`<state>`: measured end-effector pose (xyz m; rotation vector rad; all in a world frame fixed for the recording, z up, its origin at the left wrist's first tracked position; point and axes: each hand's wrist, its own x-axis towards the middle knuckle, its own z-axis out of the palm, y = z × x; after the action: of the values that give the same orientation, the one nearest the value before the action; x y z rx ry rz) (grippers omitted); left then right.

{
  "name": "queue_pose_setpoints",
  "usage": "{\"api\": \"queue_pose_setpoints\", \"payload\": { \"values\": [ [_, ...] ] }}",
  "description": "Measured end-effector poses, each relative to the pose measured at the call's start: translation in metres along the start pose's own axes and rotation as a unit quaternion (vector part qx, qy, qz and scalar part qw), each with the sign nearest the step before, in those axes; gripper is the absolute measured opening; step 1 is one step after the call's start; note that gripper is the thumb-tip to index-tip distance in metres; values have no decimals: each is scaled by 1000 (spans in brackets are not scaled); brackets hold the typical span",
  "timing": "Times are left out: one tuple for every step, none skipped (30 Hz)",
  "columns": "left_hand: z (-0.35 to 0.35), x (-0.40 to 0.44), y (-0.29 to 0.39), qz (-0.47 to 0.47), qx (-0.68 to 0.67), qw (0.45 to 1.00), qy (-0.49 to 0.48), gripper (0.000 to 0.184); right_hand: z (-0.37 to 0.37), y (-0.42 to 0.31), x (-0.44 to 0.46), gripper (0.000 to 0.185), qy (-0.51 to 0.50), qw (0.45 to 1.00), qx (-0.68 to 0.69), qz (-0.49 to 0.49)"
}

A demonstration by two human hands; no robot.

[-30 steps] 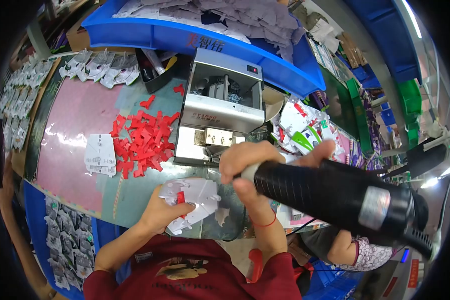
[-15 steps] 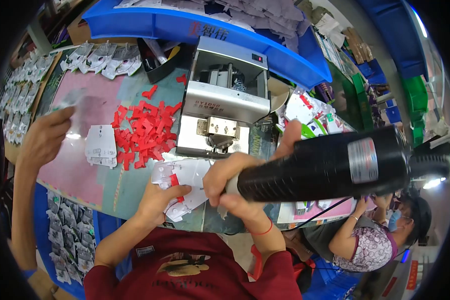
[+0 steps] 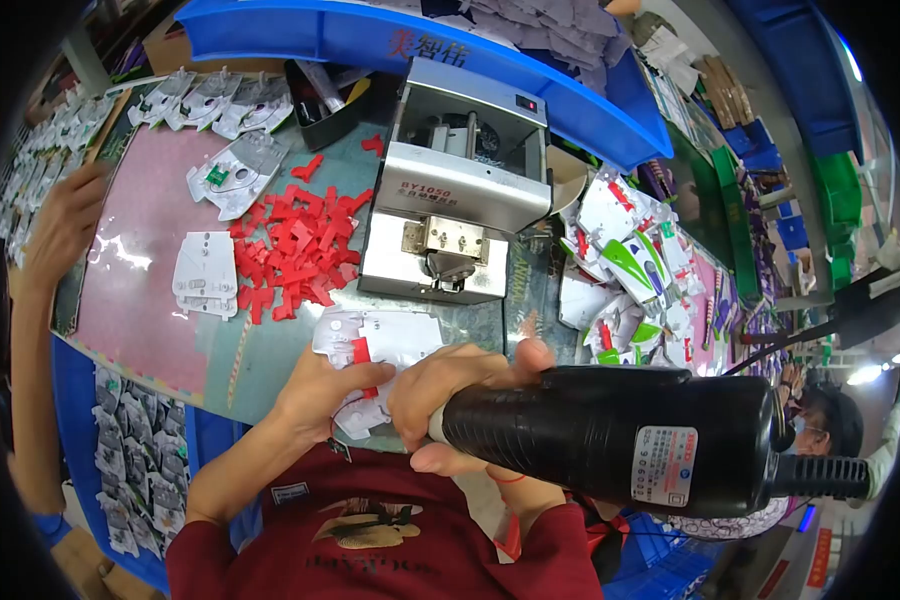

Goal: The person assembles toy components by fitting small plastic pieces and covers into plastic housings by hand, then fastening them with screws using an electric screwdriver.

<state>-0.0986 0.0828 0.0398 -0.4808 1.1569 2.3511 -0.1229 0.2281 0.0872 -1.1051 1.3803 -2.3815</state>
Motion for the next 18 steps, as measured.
{"api": "queue_pose_setpoints", "payload": {
  "values": [
    [-1,-1,0,-2,2,1000,-1,34,1,1,-1,58,5,1000,5,-2],
    [-1,-1,0,-1,2,1000,-4,34,3,2,-2,55,9,1000,10,-4],
    [-2,-1,0,0,3,1000,-8,34,1,2,0,53,-11,1000,9,-9],
    [-3,-1,-1,0,4,1000,-12,34,2,3,0,52,-16,1000,6,-19],
    [-2,-2,-1,11,-5,1000,0,33,2,4,-1,50,-21,999,4,-28],
    [-1,-3,-2,24,-14,1000,11,32,4,7,-3,48,-11,999,0,-43],
    [1,-4,-3,36,-22,999,22,32,2,9,-4,53,-32,998,-23,-53],
    [2,-5,-6,52,-20,998,35,31,-1,11,-4,59,-53,996,-45,-63],
    [3,-6,-9,67,-16,997,47,30,-10,11,-3,75,-103,989,-87,-69],
    [4,-6,-12,82,-13,995,58,29,-11,11,-5,82,-89,990,-88,-70],
    [4,-7,-15,78,-7,996,52,29,-13,12,-7,90,-75,991,-89,-72],
    [3,-7,-17,75,-1,996,45,28,-7,14,-14,90,1,996,-48,-71],
    [3,-7,-19,73,5,997,38,28,-2,15,-18,90,76,995,-6,-70],
    [3,-8,-20,62,9,998,26,30,-1,13,-19,84,124,989,-10,-80],
    [1,-9,-20,53,13,998,16,32,1,11,-20,78,172,981,-14,-89],
    [-1,-9,-19,43,17,999,5,34,-1,8,-23,75,225,970,-11,-91],
    [-3,-10,-18,39,-4,999,2,37,-4,6,-29,71,277,956,-7,-94],
    [-4,-11,-16,35,-24,999,-1,41,-17,9,-41,69,320,944,24,-72]
  ]
}}
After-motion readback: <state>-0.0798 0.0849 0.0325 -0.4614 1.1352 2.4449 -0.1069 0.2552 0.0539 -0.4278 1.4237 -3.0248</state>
